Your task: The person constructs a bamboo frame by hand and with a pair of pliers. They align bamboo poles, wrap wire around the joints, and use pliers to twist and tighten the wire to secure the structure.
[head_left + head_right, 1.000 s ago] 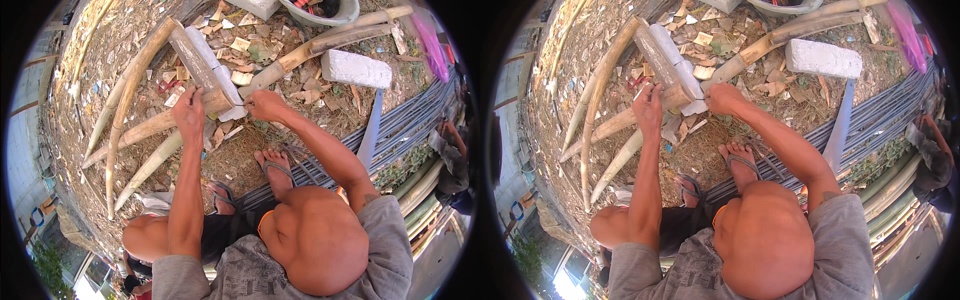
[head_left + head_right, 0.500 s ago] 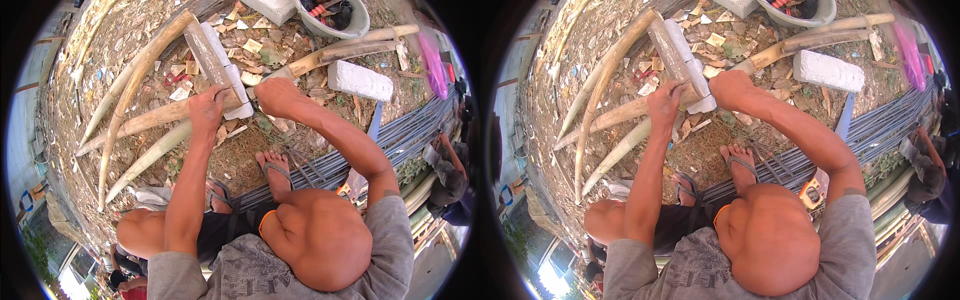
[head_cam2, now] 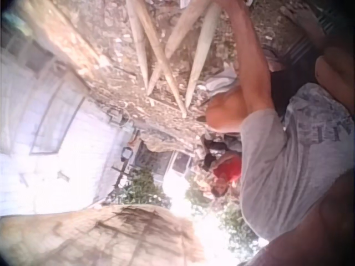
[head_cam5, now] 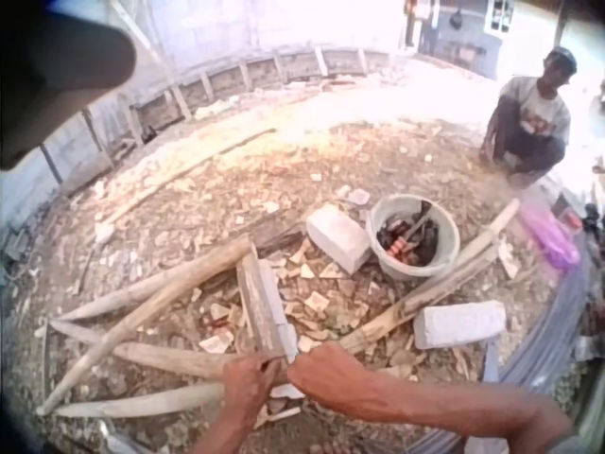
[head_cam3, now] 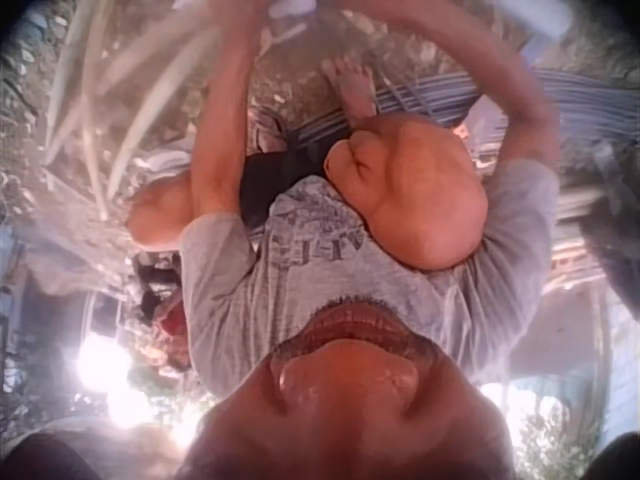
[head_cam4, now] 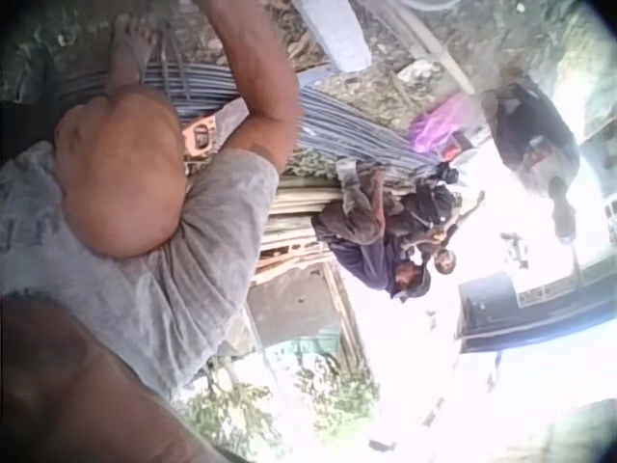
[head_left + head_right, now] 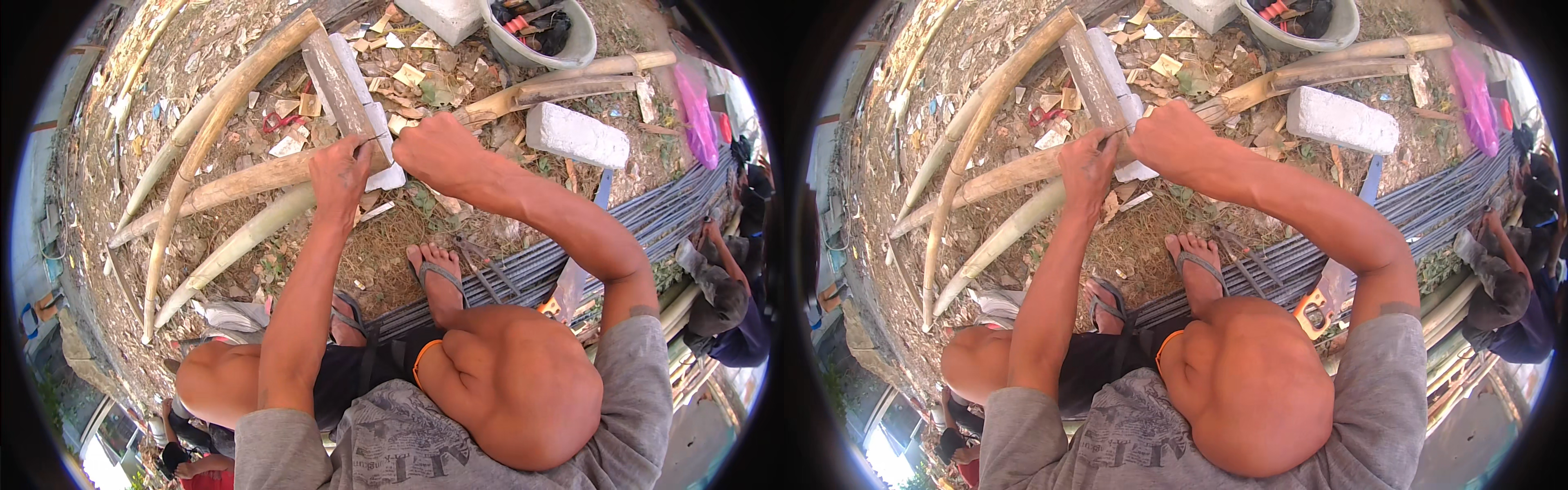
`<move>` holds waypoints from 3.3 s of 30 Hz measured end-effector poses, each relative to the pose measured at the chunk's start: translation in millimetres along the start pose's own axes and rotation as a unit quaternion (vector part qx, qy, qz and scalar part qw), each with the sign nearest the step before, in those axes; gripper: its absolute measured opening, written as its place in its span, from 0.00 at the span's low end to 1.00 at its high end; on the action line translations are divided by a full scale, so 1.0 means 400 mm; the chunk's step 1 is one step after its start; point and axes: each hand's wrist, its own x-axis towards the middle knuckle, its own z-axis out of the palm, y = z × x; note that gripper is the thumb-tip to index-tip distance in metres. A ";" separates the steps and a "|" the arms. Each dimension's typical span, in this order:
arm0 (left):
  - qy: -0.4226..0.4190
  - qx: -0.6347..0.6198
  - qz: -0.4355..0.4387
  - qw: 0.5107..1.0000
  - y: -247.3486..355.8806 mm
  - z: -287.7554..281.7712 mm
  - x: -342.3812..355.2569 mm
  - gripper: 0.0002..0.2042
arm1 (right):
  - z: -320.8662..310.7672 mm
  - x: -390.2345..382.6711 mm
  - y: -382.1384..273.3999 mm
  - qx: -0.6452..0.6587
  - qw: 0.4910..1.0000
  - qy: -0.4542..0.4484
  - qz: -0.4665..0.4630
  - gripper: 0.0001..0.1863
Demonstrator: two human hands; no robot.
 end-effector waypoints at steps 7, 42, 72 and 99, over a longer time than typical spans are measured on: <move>-0.016 0.027 -0.030 0.999 0.002 0.000 0.008 0.09 | 0.015 0.022 0.002 0.010 1.000 0.000 -0.023 0.07; -0.026 0.003 0.020 0.999 -0.006 0.014 0.013 0.09 | 0.134 0.002 -0.019 0.796 0.493 0.034 0.349 0.06; -0.077 0.001 0.009 0.997 -0.042 -0.012 -0.011 0.07 | 0.022 0.065 -0.026 0.164 0.981 0.025 0.095 0.13; -0.016 -0.054 0.165 0.985 -0.109 0.009 -0.030 0.19 | 0.018 -0.073 -0.108 0.186 0.976 -0.028 0.111 0.08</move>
